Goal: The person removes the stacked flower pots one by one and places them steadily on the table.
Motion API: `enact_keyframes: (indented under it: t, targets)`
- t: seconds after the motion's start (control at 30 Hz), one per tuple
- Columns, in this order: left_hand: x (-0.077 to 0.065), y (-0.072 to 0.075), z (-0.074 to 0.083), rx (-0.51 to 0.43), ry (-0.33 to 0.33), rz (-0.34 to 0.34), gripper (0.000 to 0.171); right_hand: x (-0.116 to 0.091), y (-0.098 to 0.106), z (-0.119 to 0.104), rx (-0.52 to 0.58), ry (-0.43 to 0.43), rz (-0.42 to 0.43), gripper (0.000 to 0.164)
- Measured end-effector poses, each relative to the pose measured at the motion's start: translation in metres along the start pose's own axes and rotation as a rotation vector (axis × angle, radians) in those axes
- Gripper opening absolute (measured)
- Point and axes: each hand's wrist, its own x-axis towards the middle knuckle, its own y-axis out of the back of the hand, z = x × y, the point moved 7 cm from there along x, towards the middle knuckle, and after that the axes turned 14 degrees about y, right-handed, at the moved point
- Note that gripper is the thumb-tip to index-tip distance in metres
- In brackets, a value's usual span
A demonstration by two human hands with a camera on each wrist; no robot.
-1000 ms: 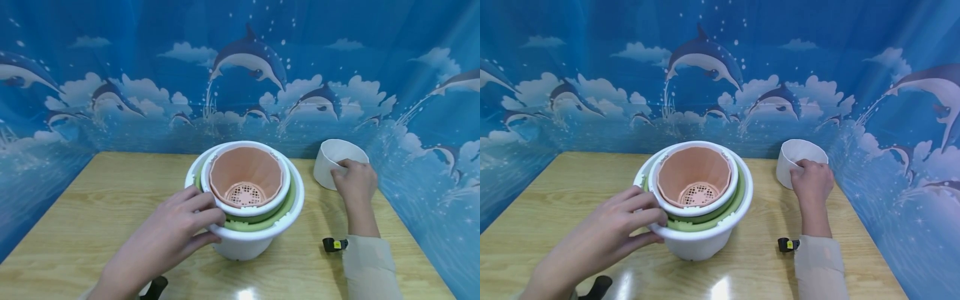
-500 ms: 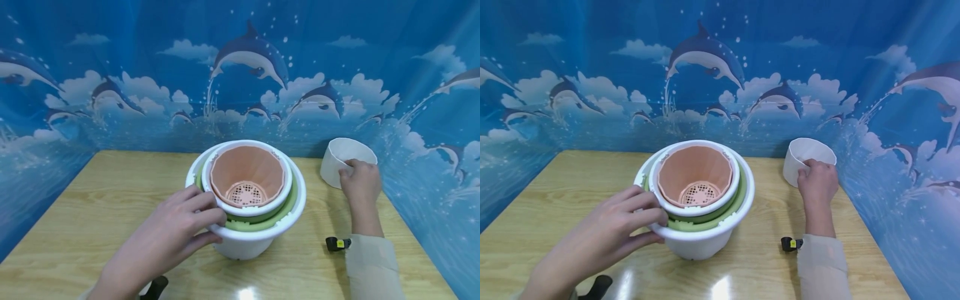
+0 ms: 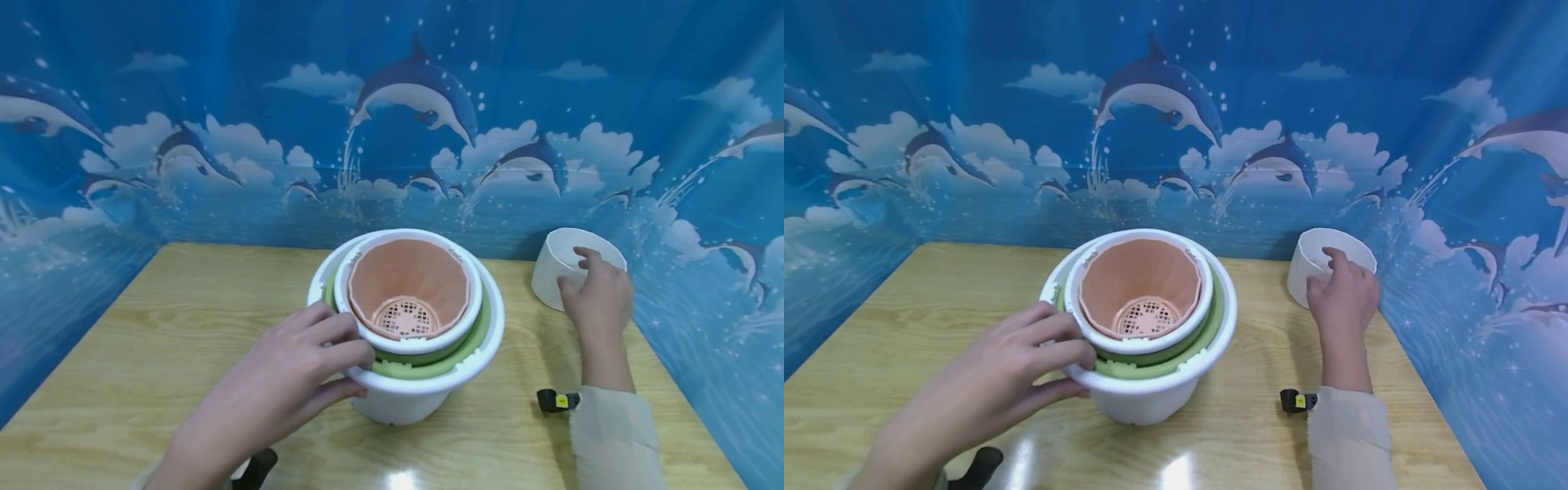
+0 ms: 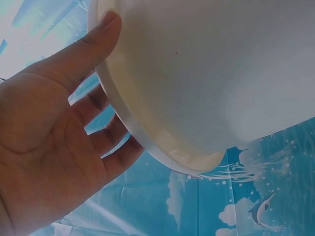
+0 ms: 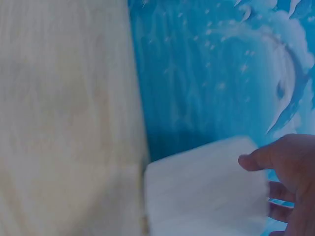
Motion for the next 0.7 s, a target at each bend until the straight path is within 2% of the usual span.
enact_keyframes:
  t: [0.07,0.13,0.23,0.3,0.4,0.5,0.6,0.7]
  targets:
    - [0.000,0.000,0.000,0.000,0.000,0.000,0.025,0.002,0.009,-0.019,0.076,0.077,0.064,0.061]
    - [0.000,0.000,0.000,0.000,-0.003,-0.001,0.025,0.001,0.022,-0.047,0.183,0.205,0.151,0.060]
    - [0.000,0.000,0.000,-0.002,-0.006,-0.007,0.025,-0.010,0.046,-0.098,0.362,0.449,0.255,0.051]
    - [0.000,0.000,0.001,-0.002,-0.009,-0.007,0.025,-0.021,0.061,-0.130,0.481,0.627,0.281,0.045]
    - [0.000,0.000,0.001,-0.002,-0.013,-0.004,0.025,-0.042,0.079,-0.174,0.626,0.884,0.258,0.044]
    - [0.000,0.000,0.001,0.011,-0.015,0.002,0.025,-0.063,0.088,-0.209,0.720,1.089,0.184,0.049]
    - [0.000,0.000,0.001,0.024,-0.026,0.012,0.024,-0.080,0.089,-0.233,0.736,1.209,0.112,0.045]
    - [-0.001,0.000,0.002,0.031,-0.050,0.029,0.023,-0.091,0.086,-0.247,0.699,1.270,0.076,0.041]
